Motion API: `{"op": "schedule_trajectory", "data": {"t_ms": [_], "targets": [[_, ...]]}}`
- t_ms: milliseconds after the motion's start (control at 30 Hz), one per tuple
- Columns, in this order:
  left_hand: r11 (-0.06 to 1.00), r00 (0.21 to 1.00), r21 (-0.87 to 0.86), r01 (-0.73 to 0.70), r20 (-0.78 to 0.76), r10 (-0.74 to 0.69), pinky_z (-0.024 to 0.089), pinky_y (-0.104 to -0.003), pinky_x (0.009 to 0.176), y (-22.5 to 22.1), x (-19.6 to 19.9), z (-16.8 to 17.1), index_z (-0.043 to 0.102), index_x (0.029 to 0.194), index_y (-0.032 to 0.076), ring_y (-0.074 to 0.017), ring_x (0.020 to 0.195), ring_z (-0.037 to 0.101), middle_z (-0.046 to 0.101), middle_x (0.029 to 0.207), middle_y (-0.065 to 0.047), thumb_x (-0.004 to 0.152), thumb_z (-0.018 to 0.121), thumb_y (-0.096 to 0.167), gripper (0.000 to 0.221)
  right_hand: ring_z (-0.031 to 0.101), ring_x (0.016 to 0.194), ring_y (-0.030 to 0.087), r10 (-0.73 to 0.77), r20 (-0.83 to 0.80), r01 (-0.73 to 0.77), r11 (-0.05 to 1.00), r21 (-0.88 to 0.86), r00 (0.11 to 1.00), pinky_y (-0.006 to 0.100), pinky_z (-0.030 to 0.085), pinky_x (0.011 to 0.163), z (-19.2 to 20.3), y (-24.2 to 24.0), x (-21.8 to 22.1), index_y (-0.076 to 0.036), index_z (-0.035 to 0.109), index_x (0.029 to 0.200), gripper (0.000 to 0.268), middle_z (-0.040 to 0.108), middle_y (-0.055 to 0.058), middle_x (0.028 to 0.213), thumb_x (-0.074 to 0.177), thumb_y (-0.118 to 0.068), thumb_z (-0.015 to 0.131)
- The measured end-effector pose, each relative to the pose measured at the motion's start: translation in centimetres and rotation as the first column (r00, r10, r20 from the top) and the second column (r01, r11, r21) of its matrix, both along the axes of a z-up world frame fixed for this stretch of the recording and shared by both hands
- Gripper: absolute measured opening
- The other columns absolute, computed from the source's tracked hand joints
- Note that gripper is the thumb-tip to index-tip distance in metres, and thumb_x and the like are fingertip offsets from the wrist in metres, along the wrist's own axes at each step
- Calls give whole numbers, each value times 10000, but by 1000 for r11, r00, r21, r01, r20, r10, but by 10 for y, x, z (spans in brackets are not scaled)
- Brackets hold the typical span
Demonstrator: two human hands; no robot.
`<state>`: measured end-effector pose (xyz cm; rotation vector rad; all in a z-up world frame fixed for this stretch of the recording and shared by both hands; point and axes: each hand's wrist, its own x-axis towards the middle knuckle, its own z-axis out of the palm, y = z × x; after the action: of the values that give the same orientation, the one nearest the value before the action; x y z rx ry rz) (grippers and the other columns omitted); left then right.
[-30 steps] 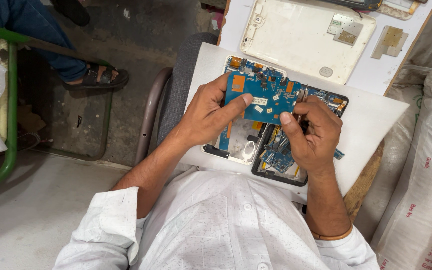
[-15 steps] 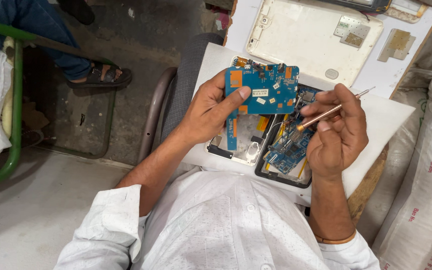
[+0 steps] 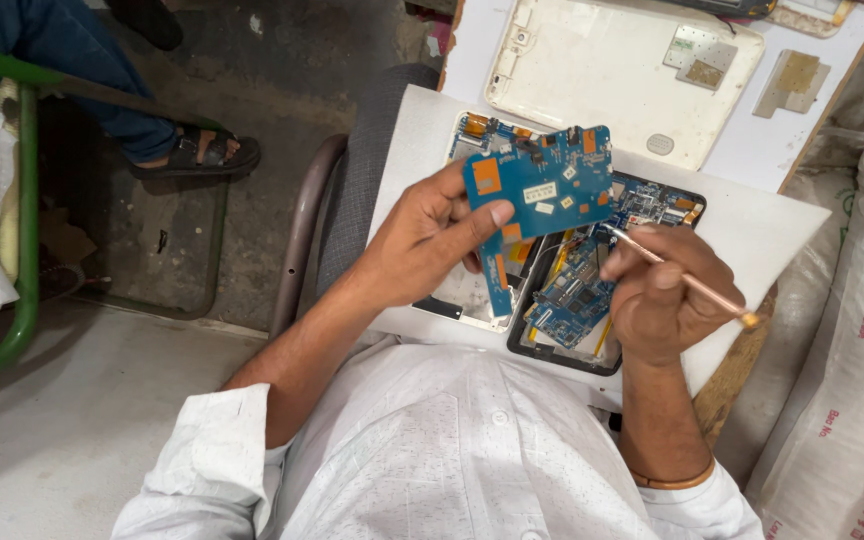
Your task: The person holds a blue circuit board and uses a small screwdriver to probe and adjust components on its surface. They flip the board over to inspect both sides and continue working on different areas.
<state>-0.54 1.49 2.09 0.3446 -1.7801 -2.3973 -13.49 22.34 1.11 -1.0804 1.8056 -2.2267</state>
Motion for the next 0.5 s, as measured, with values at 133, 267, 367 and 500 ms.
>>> {"op": "schedule_trajectory", "data": {"t_ms": [133,267,367,500], "targets": [[998,999,44,42,31,-43,621,-215,555,13,0,0,554,1358,1,-55,707,709,753,895,-67,1065,578,260,392,688,873,214,42,-382,65,963,262,923,353,545,828,16,-6,-3,-22,731,1082,167,741,106,953,1045,-180,692],[996,1000,91,23,14,-24,613,-231,557,14,-4,-2,558,1339,-10,-73,695,706,735,874,-68,1076,581,246,368,658,987,237,50,-483,120,941,315,874,399,512,885,26,-17,-2,-31,744,991,105,746,74,928,923,-105,775],[996,999,87,26,30,-29,612,-228,566,15,-3,-4,560,1344,-6,-76,715,713,737,883,-61,1073,580,252,375,660,1011,240,44,-516,157,927,340,855,412,518,919,29,-16,-2,-49,751,1009,110,748,62,953,921,-98,796],[997,998,65,29,55,-33,620,-229,587,17,-1,-6,572,1346,1,-82,737,718,726,873,-63,1081,589,265,374,596,969,230,34,-538,181,922,341,842,408,496,914,25,-12,-2,-95,777,977,125,709,35,934,876,-98,850]]}}
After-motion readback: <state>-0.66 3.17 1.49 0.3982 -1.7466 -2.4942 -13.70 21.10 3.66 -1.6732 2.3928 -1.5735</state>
